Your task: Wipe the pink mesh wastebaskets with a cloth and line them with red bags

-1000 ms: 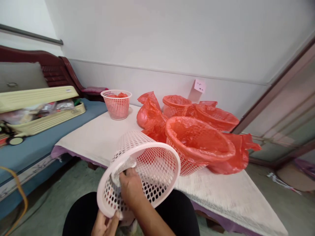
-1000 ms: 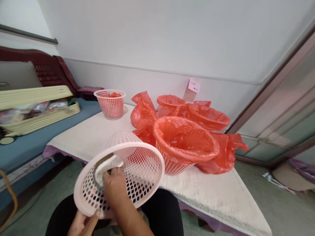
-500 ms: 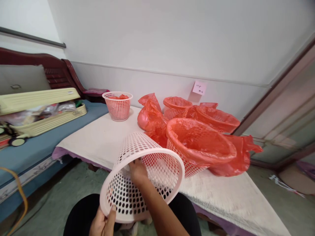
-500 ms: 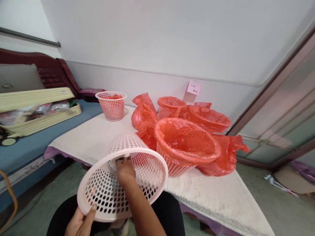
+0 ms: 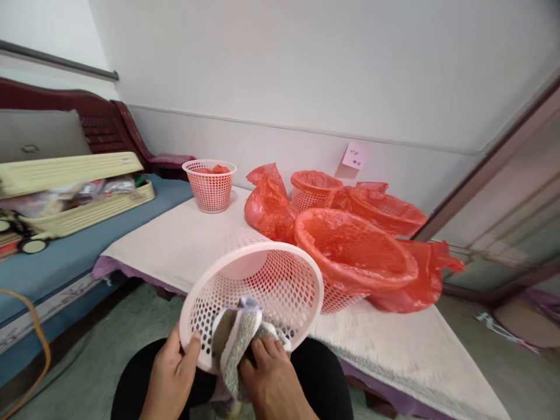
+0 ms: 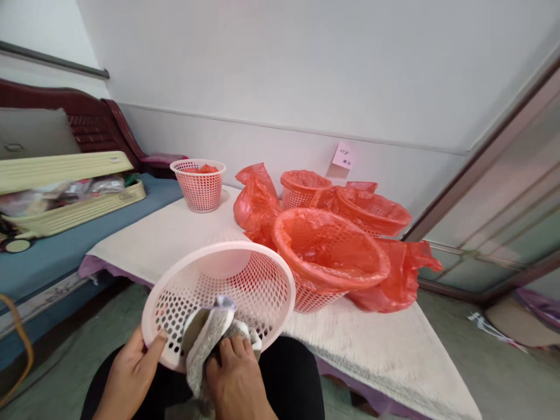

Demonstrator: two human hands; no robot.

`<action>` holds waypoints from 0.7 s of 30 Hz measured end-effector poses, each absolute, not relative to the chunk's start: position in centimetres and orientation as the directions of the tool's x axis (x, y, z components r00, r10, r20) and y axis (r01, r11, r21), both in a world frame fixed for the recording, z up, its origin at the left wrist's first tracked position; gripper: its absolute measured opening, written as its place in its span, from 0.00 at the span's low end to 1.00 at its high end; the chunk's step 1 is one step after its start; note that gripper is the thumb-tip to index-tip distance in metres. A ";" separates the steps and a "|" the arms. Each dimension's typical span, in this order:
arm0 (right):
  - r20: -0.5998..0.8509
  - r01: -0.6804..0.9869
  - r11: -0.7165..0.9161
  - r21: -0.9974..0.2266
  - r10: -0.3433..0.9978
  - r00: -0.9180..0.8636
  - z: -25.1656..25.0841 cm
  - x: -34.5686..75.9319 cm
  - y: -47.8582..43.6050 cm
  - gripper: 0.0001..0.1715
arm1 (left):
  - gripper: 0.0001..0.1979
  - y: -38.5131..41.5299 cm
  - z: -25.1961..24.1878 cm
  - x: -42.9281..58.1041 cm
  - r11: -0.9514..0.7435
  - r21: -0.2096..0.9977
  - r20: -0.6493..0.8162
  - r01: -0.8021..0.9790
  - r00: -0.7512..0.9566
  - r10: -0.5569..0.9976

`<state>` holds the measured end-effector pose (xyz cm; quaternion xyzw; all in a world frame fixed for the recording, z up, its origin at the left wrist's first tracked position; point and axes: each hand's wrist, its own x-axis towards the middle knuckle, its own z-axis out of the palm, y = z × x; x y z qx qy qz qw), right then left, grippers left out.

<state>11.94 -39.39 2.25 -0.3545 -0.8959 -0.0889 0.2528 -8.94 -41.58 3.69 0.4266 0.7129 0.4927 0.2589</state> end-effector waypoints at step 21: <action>0.543 0.624 0.738 -0.257 0.644 -0.538 2.0 6.6 -37.7 0.29 | 0.32 -44.4 -3.0 -4.3 0.128 0.961 -0.222 -0.245 -0.404 0.887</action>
